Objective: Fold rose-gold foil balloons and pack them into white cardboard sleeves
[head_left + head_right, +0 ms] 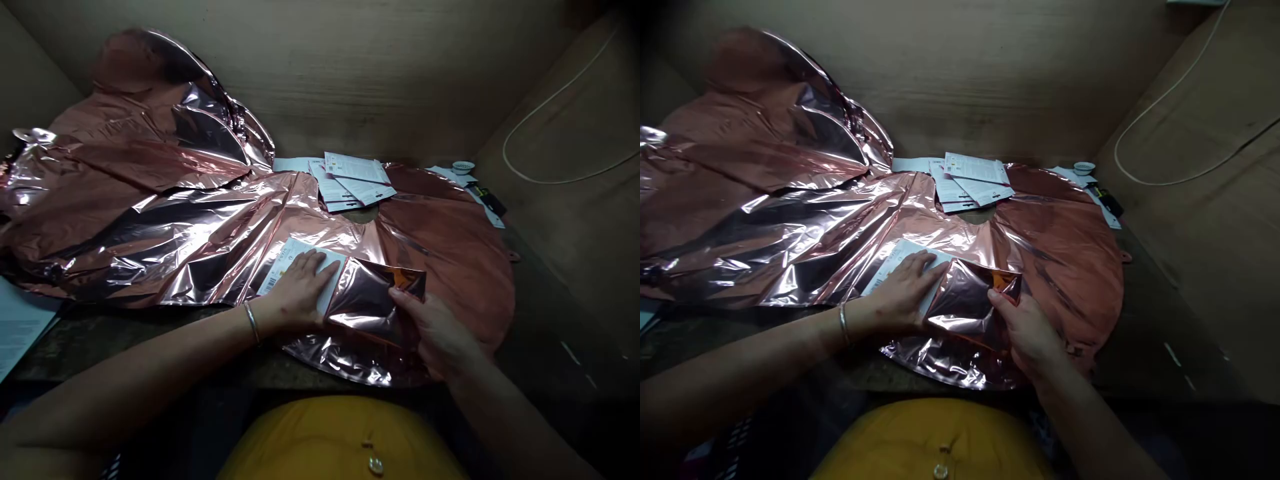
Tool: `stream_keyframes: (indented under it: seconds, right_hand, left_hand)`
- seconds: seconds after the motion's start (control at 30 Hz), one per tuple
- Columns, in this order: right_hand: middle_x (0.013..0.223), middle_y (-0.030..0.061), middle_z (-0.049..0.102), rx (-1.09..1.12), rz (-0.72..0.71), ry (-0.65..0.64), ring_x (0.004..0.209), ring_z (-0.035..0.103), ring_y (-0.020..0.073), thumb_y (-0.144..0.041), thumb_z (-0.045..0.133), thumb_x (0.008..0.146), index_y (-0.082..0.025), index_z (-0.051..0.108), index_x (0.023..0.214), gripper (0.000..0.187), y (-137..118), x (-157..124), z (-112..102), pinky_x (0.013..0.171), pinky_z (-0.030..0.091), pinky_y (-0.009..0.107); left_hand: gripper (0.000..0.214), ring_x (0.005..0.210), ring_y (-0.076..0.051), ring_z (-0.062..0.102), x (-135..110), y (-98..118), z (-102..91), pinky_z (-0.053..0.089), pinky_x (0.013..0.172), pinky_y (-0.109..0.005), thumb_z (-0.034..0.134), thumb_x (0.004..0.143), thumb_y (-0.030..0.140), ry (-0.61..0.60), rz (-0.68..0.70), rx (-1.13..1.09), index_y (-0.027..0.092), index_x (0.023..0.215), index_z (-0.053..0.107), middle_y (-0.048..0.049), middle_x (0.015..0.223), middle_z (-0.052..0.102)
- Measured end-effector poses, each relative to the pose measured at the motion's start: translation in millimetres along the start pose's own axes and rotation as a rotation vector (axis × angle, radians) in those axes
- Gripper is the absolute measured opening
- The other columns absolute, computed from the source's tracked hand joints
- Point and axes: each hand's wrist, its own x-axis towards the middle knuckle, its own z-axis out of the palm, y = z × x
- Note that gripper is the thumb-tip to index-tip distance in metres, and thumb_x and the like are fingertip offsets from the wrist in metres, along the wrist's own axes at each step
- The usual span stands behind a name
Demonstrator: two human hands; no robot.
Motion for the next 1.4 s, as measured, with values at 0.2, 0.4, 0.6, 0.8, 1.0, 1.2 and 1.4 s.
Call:
stream_keyframes:
  seconds: [0.2,0.4,0.6,0.8,1.0,1.2,1.4]
  right_hand:
    - [0.077,0.0064,0.074,0.008,-0.036,-0.001,0.080,0.071,0.0286,-0.029,0.085,0.058,-0.015,0.068,0.087,0.035,2,7,21,0.072,0.060,0.041]
    - [0.086,0.0067,0.075,0.033,0.040,-0.053,0.084,0.072,0.0288,-0.027,0.086,0.059,-0.017,0.067,0.096,0.042,2,0,15,0.075,0.061,0.043]
    - [0.085,0.0062,0.076,0.054,0.018,-0.026,0.093,0.070,0.0304,-0.026,0.089,0.055,-0.017,0.068,0.091,0.043,7,3,18,0.082,0.059,0.044]
    - [0.097,0.0064,0.075,-0.024,-0.034,-0.153,0.098,0.069,0.0299,-0.034,0.084,0.067,-0.021,0.068,0.103,0.042,8,11,17,0.087,0.057,0.046]
    - [0.099,0.0076,0.075,-0.038,-0.041,-0.176,0.099,0.069,0.0307,-0.035,0.083,0.068,-0.020,0.069,0.105,0.043,6,15,15,0.088,0.057,0.047]
    - [0.093,0.0095,0.075,0.019,0.038,-0.089,0.091,0.071,0.0317,-0.031,0.083,0.068,-0.018,0.069,0.106,0.043,4,-2,10,0.081,0.059,0.048]
    - [0.096,0.0083,0.075,0.006,0.067,-0.177,0.089,0.071,0.0279,-0.031,0.080,0.073,-0.019,0.069,0.110,0.040,9,-10,11,0.082,0.058,0.045]
  left_hand:
    - [0.128,0.143,-0.045,0.014,-4,6,6.3,0.017,0.115,-0.058,0.072,0.053,0.078,0.090,-0.085,-0.095,0.016,0.152,0.021,-0.0254,0.154,0.020]
    - [0.129,0.144,-0.045,0.010,-6,7,5.9,0.015,0.116,-0.058,0.078,0.054,0.070,0.053,-0.121,-0.112,0.010,0.152,0.021,-0.0283,0.155,0.018]
    - [0.128,0.145,-0.044,0.007,-6,7,6.1,0.013,0.116,-0.058,0.079,0.055,0.068,0.059,-0.135,-0.127,0.011,0.152,0.019,-0.0275,0.156,0.014]
    - [0.129,0.145,-0.043,0.005,-8,7,5.9,0.014,0.117,-0.057,0.081,0.055,0.063,0.093,-0.144,-0.146,0.011,0.153,0.015,-0.0270,0.156,0.012]
    - [0.131,0.145,-0.044,0.008,-7,7,8.7,0.014,0.116,-0.058,0.080,0.052,0.068,0.128,-0.147,-0.138,0.012,0.153,0.018,-0.0278,0.156,0.014]
    - [0.110,0.145,-0.043,0.008,-9,8,9.2,0.016,0.115,-0.060,0.073,0.069,0.059,0.099,-0.156,-0.121,0.011,0.151,0.018,-0.0279,0.156,0.016]
    - [0.094,0.146,-0.041,0.009,-9,5,10.6,0.013,0.115,-0.060,0.066,0.077,0.040,0.098,-0.121,-0.109,0.010,0.151,0.017,-0.0274,0.155,0.017]
